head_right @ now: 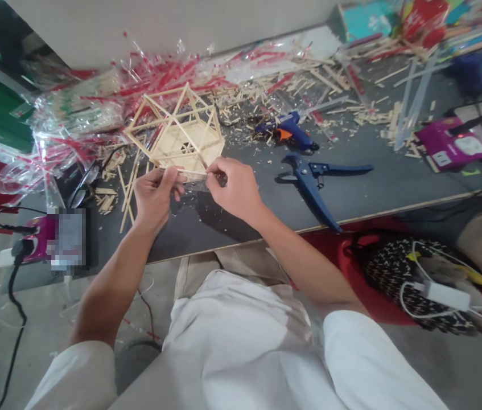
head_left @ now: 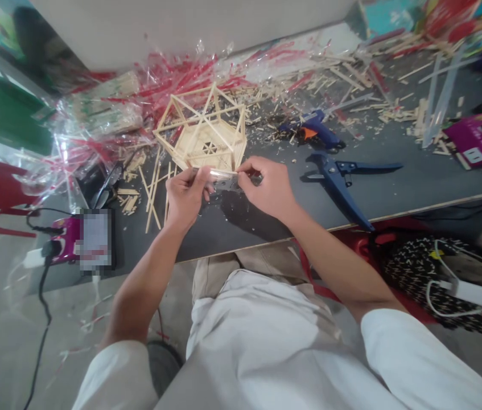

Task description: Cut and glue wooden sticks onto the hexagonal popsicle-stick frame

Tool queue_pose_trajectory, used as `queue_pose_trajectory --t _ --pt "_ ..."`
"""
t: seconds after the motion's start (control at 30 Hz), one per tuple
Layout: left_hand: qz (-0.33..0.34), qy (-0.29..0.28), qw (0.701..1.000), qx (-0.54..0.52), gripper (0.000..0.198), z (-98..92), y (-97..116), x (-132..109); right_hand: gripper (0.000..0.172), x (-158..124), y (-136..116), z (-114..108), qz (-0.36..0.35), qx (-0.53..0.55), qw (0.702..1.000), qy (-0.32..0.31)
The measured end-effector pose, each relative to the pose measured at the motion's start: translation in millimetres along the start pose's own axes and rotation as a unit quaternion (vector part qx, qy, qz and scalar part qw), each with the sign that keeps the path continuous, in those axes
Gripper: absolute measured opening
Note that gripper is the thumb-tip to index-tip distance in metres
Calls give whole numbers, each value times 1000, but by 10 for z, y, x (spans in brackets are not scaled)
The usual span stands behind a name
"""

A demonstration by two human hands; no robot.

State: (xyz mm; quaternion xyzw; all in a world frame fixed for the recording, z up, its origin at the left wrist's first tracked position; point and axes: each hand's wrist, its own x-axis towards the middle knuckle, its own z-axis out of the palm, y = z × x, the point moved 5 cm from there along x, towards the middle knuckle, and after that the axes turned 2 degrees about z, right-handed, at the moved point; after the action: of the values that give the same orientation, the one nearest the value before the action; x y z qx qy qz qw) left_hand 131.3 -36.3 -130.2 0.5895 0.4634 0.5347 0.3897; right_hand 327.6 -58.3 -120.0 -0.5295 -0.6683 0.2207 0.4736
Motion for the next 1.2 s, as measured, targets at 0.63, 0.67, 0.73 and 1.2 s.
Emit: queue_pose_trajectory --t 0.63,0.67,0.73,1.2 --pt "18 -7 1000 -8 43 -25 -2 -21 15 -37 0 93 -35 24 999 10" --pt "19 -7 1000 -7 43 -25 -4 -22 15 -38 1 95 -34 24 999 11" --pt "21 -6 1000 -10 41 -26 -8 -21 15 -41 3 97 -33 25 999 14" --pt "26 -14 999 -12 43 -32 -27 -14 15 -53 25 142 -20 25 999 11"
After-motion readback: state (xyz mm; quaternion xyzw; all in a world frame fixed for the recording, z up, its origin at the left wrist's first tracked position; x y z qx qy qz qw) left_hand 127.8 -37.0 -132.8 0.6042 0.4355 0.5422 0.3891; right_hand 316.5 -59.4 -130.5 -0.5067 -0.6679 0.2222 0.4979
